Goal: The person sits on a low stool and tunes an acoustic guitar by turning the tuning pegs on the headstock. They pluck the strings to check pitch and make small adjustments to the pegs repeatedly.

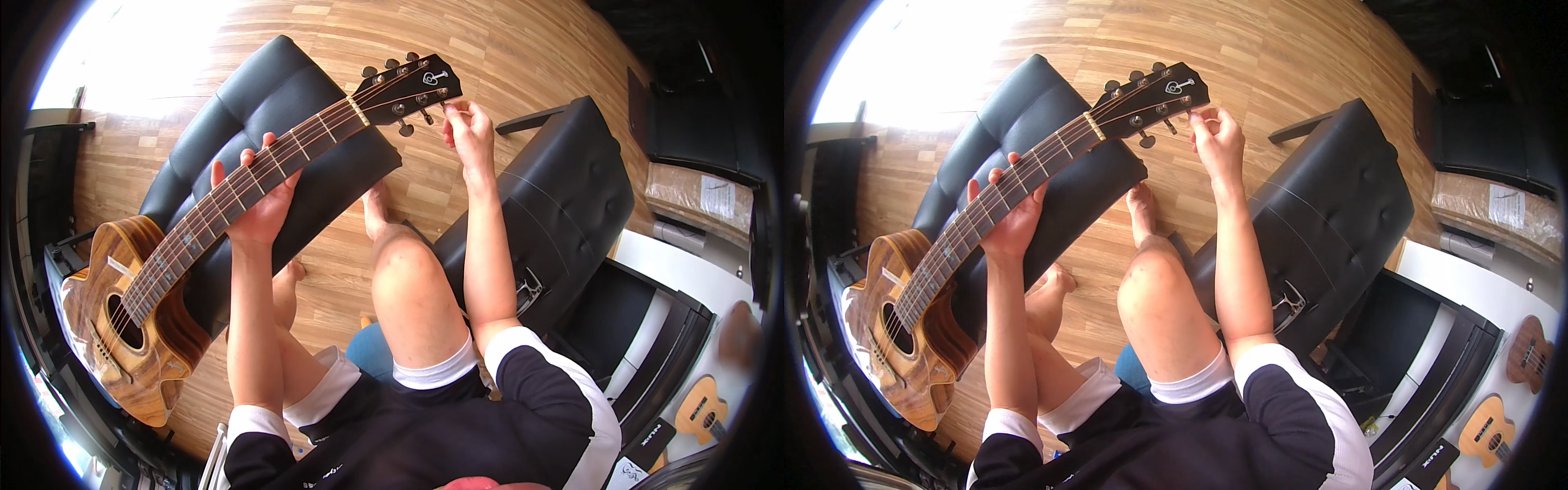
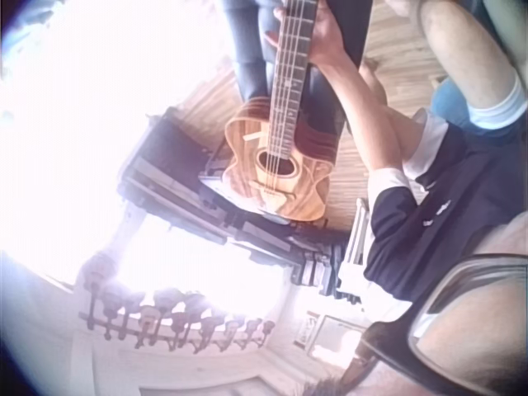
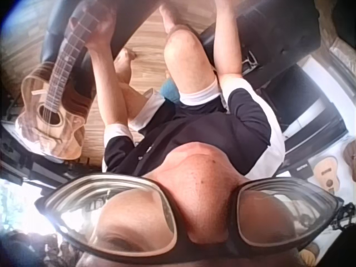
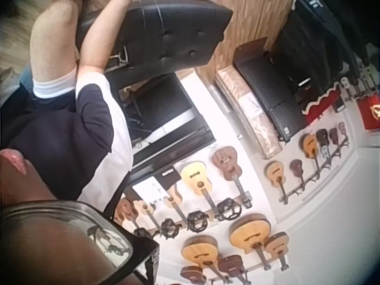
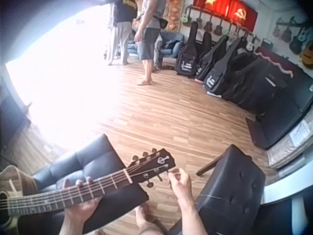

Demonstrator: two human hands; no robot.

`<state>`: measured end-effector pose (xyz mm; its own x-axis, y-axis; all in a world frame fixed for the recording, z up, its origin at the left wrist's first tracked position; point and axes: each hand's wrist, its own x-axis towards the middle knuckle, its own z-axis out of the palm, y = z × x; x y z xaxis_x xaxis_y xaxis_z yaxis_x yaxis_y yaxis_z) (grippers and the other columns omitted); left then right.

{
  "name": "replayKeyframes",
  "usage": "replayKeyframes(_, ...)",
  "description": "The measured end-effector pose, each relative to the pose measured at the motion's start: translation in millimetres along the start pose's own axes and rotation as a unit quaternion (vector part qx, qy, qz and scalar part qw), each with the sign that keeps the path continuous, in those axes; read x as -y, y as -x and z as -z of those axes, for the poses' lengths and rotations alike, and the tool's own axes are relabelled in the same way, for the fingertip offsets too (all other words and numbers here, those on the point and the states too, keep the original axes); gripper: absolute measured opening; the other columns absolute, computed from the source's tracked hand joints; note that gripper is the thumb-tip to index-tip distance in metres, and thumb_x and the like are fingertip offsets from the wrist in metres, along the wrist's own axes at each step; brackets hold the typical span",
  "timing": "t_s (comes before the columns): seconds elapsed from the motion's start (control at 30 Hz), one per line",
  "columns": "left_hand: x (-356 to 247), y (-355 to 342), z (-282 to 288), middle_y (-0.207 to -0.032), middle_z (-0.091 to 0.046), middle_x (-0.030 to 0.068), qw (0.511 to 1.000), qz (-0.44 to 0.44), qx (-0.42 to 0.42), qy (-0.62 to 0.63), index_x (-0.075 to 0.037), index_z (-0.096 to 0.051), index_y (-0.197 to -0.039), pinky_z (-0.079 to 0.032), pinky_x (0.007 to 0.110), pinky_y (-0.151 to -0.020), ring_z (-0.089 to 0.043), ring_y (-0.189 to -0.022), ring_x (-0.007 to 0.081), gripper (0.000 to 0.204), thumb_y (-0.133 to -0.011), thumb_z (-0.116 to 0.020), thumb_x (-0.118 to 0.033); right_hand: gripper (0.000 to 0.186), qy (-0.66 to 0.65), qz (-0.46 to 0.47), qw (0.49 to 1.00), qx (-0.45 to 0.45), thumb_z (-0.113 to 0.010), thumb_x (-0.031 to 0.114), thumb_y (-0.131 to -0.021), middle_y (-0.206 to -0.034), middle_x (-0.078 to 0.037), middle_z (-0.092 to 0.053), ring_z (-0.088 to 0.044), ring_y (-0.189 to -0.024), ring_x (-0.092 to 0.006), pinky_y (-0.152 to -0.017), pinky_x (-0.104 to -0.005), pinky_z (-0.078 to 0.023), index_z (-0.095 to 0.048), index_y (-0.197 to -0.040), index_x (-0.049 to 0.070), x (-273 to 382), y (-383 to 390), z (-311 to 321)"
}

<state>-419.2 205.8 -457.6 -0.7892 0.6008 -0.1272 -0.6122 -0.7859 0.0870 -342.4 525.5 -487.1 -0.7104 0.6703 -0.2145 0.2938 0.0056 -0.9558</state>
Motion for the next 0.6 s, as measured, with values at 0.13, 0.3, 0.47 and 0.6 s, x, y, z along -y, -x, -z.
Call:
replayKeyframes(0.13, 0.9, -1.3, -1.3, -0.133, -0.056, 0.0181, 1.0, 0.002, 0.006, 0.002, -0.006, -0.069, -0.1, -0.026, 0.049, -0.116, -0.041, -0.134, 0.0341, 0.046, -0.095, -0.049, -0.047, 0.022, 0.078, 0.08, 0.994, -0.007, -0.066, 0.021, -0.089, -0.063, -0.005, -0.065, -0.06, -0.054, -0.0106, -0.051, -0.0255, -0.046, -0.065, -0.084, 0.0, -7.9, -3.1, 1.3)
replayKeyframes(0.3, 0.9, -1.3, -1.8, -0.133, -0.057, 0.0175, 1.0, 0.003, 0.009, 0.0, -0.006, -0.07, -0.1, -0.025, 0.049, -0.117, -0.042, -0.133, 0.0336, 0.046, -0.095, -0.049, -0.047, 0.022, -0.035, -0.04, 0.998, 0.037, -0.076, 0.019, -0.08, -0.064, -0.007, -0.065, -0.061, -0.057, -0.0106, -0.055, -0.026, -0.048, -0.065, -0.085, 0.001, -1.5, -3.4, 4.5)
replayKeyframes(0.47, 1.0, -1.6, -6.0, -0.133, -0.057, 0.0171, 1.0, 0.006, 0.01, -0.006, -0.006, -0.07, -0.099, -0.027, 0.048, -0.116, -0.043, -0.132, 0.033, 0.046, -0.095, -0.048, -0.047, 0.02, 0.125, 0.132, 0.983, -0.035, -0.077, 0.014, -0.08, -0.069, -0.006, -0.067, -0.062, -0.058, -0.0111, -0.055, -0.0277, -0.049, -0.062, -0.087, 0.001, -2.9, 1.4, -0.9)
replayKeyframes(0.6, 2.3, -1.3, -6.6, -0.134, -0.057, 0.0167, 1.0, 0.002, 0.012, -0.007, -0.006, -0.07, -0.098, -0.028, 0.048, -0.115, -0.043, -0.132, 0.0328, 0.047, -0.095, -0.047, -0.047, 0.022, 0.103, 0.053, 0.993, 0.008, -0.077, 0.015, -0.08, -0.069, -0.006, -0.067, -0.064, -0.06, -0.0119, -0.056, -0.0277, -0.05, -0.063, -0.09, 0.002, -1.7, -2.2, 2.6)
